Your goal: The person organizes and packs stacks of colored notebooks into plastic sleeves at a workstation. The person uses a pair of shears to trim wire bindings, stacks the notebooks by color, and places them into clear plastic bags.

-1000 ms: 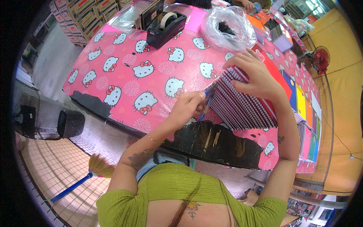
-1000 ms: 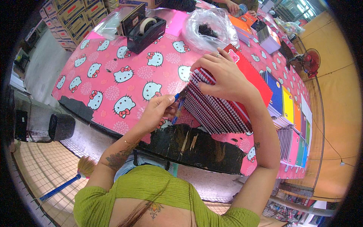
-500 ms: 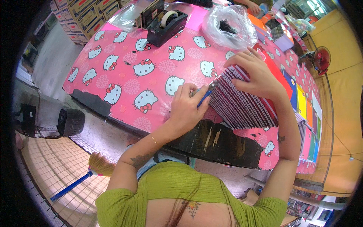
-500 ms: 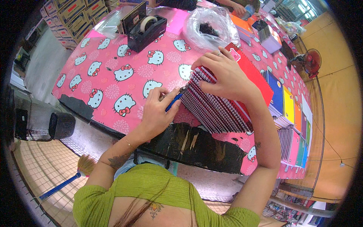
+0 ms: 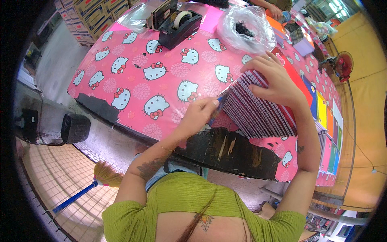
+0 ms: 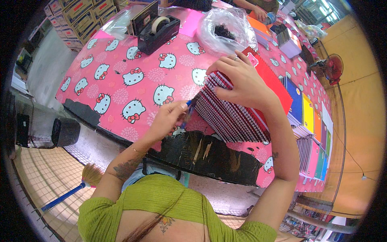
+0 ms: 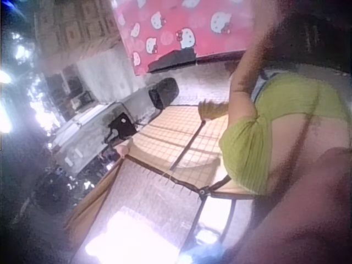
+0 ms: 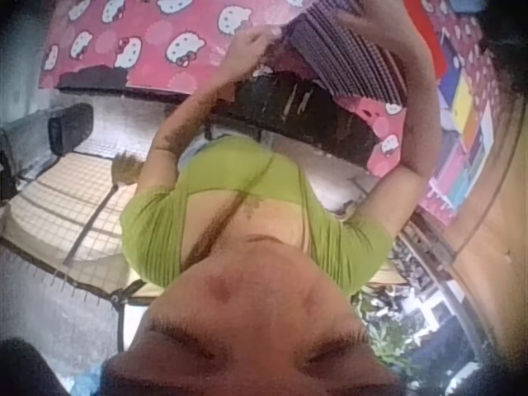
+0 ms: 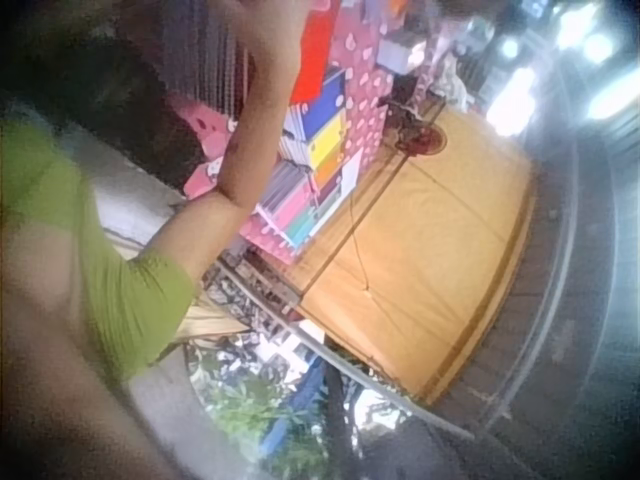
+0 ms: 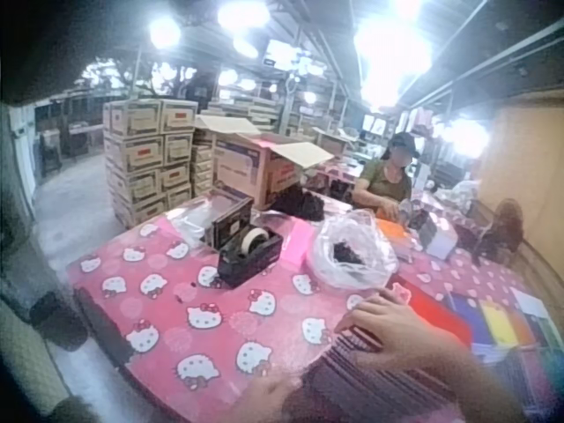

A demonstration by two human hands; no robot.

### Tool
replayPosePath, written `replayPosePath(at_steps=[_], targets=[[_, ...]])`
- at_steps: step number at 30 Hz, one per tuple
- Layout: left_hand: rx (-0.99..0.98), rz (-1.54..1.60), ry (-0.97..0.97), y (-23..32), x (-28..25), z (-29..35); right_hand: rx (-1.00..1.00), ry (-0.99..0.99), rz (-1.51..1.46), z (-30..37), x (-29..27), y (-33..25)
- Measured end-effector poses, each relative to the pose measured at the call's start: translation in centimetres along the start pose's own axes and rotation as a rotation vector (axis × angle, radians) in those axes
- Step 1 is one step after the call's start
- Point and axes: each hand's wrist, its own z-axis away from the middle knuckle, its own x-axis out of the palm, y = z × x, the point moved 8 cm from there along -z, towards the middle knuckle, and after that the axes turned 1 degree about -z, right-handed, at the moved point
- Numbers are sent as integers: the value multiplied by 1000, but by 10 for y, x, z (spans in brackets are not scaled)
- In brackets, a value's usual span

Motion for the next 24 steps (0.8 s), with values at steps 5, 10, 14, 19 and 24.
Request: replayPosePath(at_steps=[5,10,14,19,24], targets=[[-363,463,-159,-23,15,-1,-1,-19,-23,-1,1,1],[-228,106,-124,-9,5,-5,2,-1,-5,0,0,1],[-24,-121,-51,7,2,-3,9,4,-14,1,1,2],[-212,204,-60,-13,6,4,15,-2,-22,0,1,1],[-59,-26,43,-8,-4,1,30,-11,-24,0,1,2]])
